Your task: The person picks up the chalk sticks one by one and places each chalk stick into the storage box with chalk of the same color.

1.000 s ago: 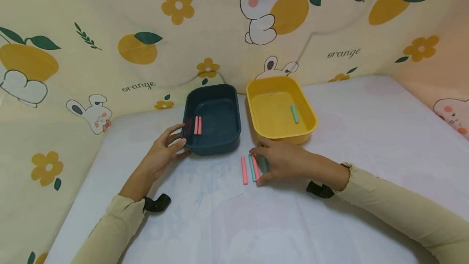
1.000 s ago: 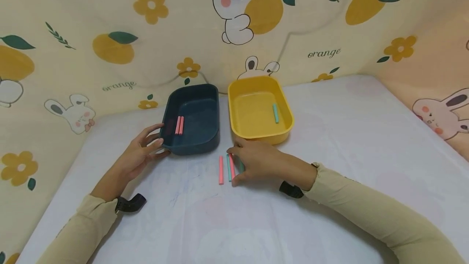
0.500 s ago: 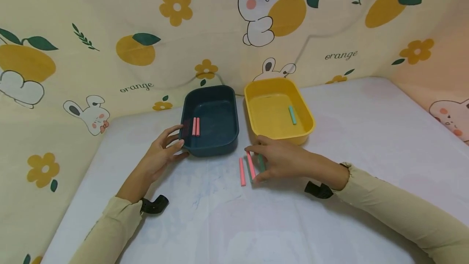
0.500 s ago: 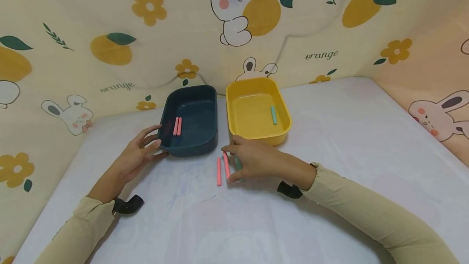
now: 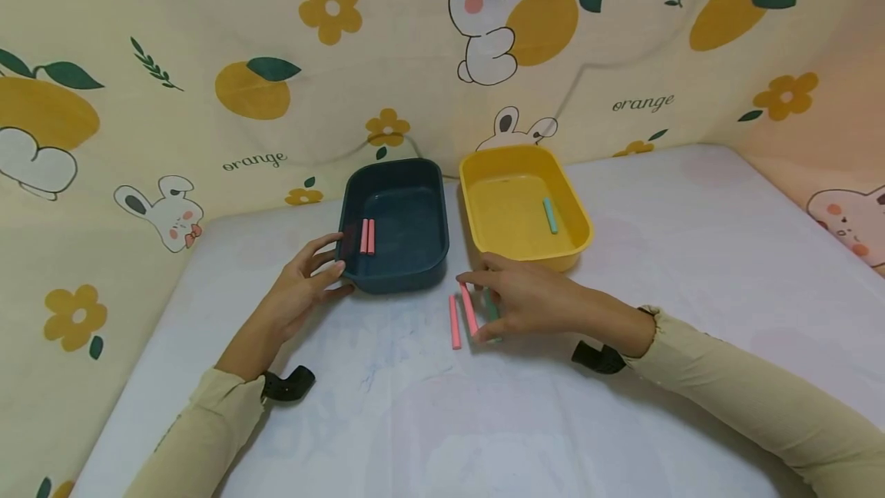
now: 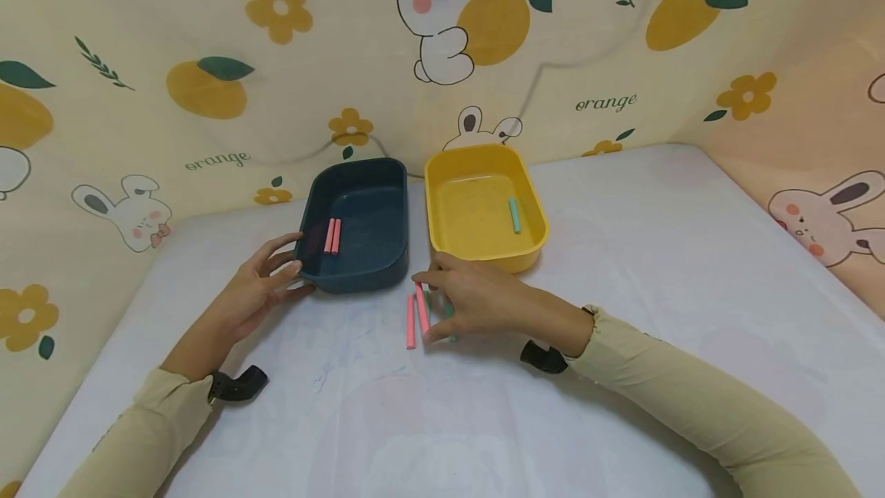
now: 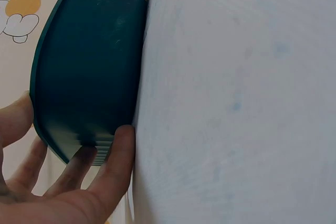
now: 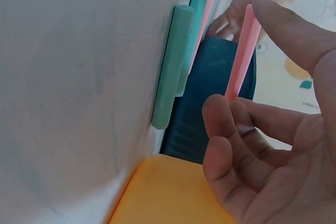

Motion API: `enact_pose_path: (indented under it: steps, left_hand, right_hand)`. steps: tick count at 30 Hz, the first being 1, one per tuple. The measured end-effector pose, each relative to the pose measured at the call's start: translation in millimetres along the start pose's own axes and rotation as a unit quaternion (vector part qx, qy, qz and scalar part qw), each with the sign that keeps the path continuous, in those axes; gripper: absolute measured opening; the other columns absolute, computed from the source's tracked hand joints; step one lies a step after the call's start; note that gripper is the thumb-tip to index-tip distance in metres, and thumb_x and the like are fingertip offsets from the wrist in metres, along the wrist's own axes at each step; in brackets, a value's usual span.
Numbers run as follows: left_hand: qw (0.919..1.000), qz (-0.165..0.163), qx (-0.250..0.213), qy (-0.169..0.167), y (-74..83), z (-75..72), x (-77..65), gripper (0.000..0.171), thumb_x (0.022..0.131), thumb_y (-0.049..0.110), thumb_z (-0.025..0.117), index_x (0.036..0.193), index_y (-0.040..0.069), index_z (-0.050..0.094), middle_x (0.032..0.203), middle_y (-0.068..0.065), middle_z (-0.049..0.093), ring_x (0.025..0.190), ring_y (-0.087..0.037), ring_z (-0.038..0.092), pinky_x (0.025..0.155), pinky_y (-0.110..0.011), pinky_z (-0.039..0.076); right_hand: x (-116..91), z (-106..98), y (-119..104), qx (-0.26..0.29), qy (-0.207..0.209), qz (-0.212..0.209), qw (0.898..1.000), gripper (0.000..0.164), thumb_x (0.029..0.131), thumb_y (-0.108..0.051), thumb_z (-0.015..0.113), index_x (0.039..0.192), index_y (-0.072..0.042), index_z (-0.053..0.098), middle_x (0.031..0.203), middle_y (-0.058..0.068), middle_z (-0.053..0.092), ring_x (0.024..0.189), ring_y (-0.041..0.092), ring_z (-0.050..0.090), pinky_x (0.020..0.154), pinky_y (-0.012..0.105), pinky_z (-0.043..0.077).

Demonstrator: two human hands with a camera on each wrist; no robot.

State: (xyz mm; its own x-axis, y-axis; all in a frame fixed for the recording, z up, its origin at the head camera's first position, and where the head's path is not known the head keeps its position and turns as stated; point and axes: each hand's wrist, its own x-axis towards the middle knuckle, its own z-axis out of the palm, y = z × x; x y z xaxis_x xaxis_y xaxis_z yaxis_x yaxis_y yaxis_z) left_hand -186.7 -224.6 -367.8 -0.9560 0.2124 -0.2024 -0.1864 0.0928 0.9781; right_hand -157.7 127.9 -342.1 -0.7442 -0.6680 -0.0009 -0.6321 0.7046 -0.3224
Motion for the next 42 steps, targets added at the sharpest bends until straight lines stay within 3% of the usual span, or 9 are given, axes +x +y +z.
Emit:
enact_pose_path:
  steps: [14,23,33,42]
  left_hand:
    - [1.0,-0.003,0.002,-0.002,1.5,1.4,-1.4,0.062,0.102,0.012,0.054,0.157,0.02,0.027,0.16,-0.018,0.025,0.136,-0.031,0.043,0.112,-0.054,0.04]
    - [1.0,-0.004,-0.002,0.0,0.3,0.5,-1.4,0.062,0.102,0.014,0.056,0.157,0.021,0.028,0.159,-0.018,0.026,0.133,-0.028,0.045,0.113,-0.055,0.039]
    - [1.0,0.001,0.006,0.002,-0.3,0.4,-1.4,0.063,0.101,0.017,0.058,0.157,0.021,0.028,0.159,-0.018,0.025,0.12,-0.021,0.055,0.111,-0.055,0.041]
    - [1.0,0.002,-0.002,-0.003,-1.1,-1.2,-0.7,0.063,0.102,0.014,0.055,0.157,0.019,0.026,0.159,-0.019,0.025,0.121,-0.021,0.055,0.111,-0.056,0.041]
  right_hand:
    - [0.2,-0.7,-0.4,0.008,0.011,-0.001,1.0,0.083,0.068,-0.057,0.085,0.137,-0.018,0.061,0.103,0.0,0.054,0.075,0.002,0.051,0.059,0.016,0.045]
    - [0.2,-1.4,0.5,0.017,0.018,-0.018,1.0,0.082,0.069,-0.055,0.085,0.137,-0.017,0.06,0.104,0.0,0.054,0.075,0.0,0.051,0.059,0.016,0.044]
    - [-0.7,-4.7,-1.0,0.023,0.014,-0.013,1.0,0.081,0.071,-0.053,0.086,0.139,-0.018,0.059,0.105,0.001,0.056,0.076,0.001,0.052,0.061,0.016,0.046]
    - [1.5,-8.5,-4.1,0.031,0.018,-0.017,0.999,0.081,0.073,-0.054,0.084,0.141,-0.019,0.057,0.108,-0.001,0.057,0.08,0.004,0.054,0.065,0.017,0.048]
